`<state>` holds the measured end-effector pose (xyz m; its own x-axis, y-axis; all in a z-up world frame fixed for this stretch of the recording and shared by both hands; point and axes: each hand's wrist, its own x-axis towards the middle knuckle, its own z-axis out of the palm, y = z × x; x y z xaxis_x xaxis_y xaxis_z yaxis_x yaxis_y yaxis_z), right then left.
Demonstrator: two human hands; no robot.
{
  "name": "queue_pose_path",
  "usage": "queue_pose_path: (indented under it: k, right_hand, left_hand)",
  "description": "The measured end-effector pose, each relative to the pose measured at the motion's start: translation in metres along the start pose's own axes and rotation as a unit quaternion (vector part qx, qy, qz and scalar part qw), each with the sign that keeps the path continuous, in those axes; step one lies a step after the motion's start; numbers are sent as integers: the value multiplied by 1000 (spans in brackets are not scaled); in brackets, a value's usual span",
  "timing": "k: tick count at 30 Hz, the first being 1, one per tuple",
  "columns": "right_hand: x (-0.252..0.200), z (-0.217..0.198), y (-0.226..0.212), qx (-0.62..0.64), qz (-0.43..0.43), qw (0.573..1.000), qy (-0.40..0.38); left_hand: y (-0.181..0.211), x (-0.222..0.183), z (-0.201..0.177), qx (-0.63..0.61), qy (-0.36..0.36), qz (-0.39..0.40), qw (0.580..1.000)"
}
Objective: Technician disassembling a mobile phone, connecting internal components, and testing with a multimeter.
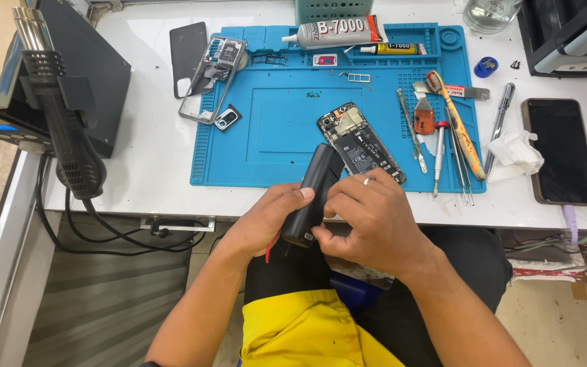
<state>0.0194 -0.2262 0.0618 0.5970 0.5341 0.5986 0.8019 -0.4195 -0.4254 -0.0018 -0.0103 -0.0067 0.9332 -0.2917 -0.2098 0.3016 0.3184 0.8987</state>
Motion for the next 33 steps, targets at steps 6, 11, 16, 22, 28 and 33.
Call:
queue_pose_path:
  k: [6, 11, 16, 22, 28, 33]
  right_hand:
    - [-1, 7, -1, -79, -42, 995, 52]
    - [-4, 5, 2, -95, -64, 987, 110]
    - [-15, 11, 15, 8, 17, 989, 147]
    - [-16, 4, 15, 79, 93, 987, 105]
    - [-19, 5, 12, 118, 132, 982, 68]
    - [-21, 7, 11, 131, 148, 979, 51]
  left_hand:
    - [-14, 9, 4, 26, 12, 25, 999]
    - [26, -3, 34, -2, 57, 39, 998]
    - [20, -6, 24, -70, 29, 15, 997]
    - [4, -10, 15, -224, -47, 7, 973]
    - [-8, -13, 1, -291, -68, 46, 953]
    - [17, -23, -18, -231, 62, 125, 963]
